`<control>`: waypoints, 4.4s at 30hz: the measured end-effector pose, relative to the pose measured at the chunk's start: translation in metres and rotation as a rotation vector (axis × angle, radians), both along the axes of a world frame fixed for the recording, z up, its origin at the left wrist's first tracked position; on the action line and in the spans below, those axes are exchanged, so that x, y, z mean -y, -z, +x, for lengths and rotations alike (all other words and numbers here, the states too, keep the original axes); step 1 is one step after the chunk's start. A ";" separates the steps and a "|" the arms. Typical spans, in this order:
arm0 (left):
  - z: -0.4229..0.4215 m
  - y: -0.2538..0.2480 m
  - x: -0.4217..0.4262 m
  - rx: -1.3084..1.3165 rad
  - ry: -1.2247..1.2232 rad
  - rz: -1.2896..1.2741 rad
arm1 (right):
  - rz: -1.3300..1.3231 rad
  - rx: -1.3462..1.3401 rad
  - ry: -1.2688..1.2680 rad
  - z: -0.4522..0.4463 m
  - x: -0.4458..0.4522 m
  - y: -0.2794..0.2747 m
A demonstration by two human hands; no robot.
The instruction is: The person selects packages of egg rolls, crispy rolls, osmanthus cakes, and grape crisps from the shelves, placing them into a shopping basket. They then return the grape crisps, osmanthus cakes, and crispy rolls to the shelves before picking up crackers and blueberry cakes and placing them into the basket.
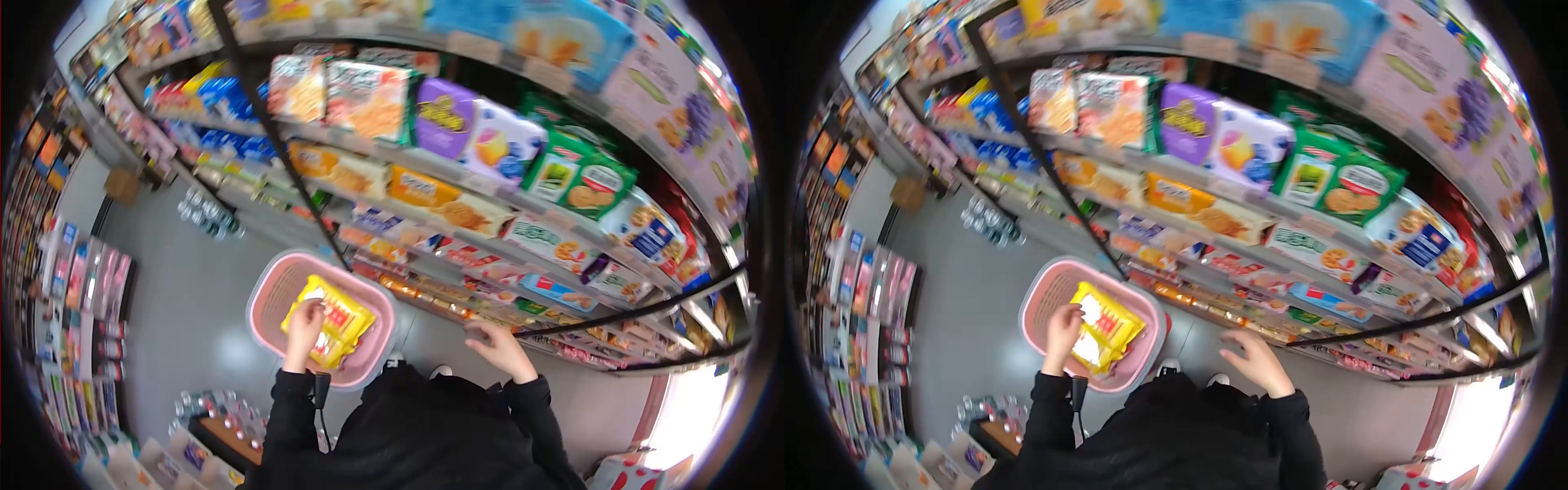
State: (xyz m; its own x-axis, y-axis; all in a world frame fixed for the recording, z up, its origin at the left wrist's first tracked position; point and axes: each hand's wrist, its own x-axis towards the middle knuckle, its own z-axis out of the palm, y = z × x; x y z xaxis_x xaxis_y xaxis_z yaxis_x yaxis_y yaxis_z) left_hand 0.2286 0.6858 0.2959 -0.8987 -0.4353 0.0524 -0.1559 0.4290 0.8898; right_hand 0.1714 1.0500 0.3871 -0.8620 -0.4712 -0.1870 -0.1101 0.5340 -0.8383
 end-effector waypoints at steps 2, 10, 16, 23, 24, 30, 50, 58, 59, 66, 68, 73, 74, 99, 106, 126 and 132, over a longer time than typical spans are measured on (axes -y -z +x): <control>0.024 0.030 -0.001 0.149 0.013 -0.043 | 0.017 0.174 0.023 0.014 0.001 0.039; 0.053 0.063 -0.017 0.370 0.182 0.119 | 0.156 0.313 -0.056 0.071 0.013 0.084; 0.066 0.053 -0.020 0.321 0.207 0.120 | 0.171 0.265 -0.105 0.100 0.021 0.084; 0.123 0.059 -0.029 0.315 0.268 0.105 | 0.074 0.142 -0.058 0.135 0.025 0.081; 0.133 0.058 -0.029 0.316 0.291 0.123 | 0.063 0.163 -0.042 0.144 0.025 0.085; 0.174 0.048 -0.014 0.345 0.334 0.167 | -0.034 0.252 -0.025 0.187 0.019 0.096; 0.081 0.084 0.197 0.389 0.501 0.074 | 0.018 0.252 -0.181 0.115 0.241 0.121; -0.010 0.047 0.205 0.472 0.640 0.020 | 0.112 0.252 0.055 0.081 0.281 0.140; -0.020 0.046 0.200 0.503 0.638 -0.012 | 0.117 0.192 0.088 0.078 0.280 0.151; -0.064 0.125 0.179 0.528 0.602 -0.253 | 0.088 0.451 0.630 0.044 0.277 0.220; -0.067 0.147 0.175 0.411 0.549 -0.302 | 0.157 0.331 0.771 0.050 0.287 0.253; -0.071 0.169 0.165 0.590 0.448 -0.139 | -0.010 0.668 0.951 0.060 0.291 0.279; -0.072 0.188 0.169 0.522 0.487 -0.060 | -0.159 0.744 1.022 0.064 0.292 0.292; -0.059 0.176 0.155 0.468 0.313 0.401 | -0.162 0.369 0.768 0.058 0.266 0.249; -0.007 0.114 0.165 0.372 0.339 0.836 | -0.431 0.267 0.734 0.095 0.250 0.155; 0.044 0.002 0.138 0.158 0.435 1.178 | -0.391 0.021 0.591 0.124 0.204 0.066; 0.032 -0.001 0.123 0.192 0.415 1.133 | -0.380 0.080 0.650 0.127 0.194 0.041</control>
State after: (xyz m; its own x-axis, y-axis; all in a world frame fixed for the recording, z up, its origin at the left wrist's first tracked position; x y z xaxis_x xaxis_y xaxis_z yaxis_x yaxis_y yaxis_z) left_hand 0.2608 0.5630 0.2969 -0.9317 0.1731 -0.3193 -0.3616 -0.5254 0.7702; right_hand 0.2989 0.8555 0.3463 -0.9790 0.0825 -0.1864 0.1967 0.1431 -0.9700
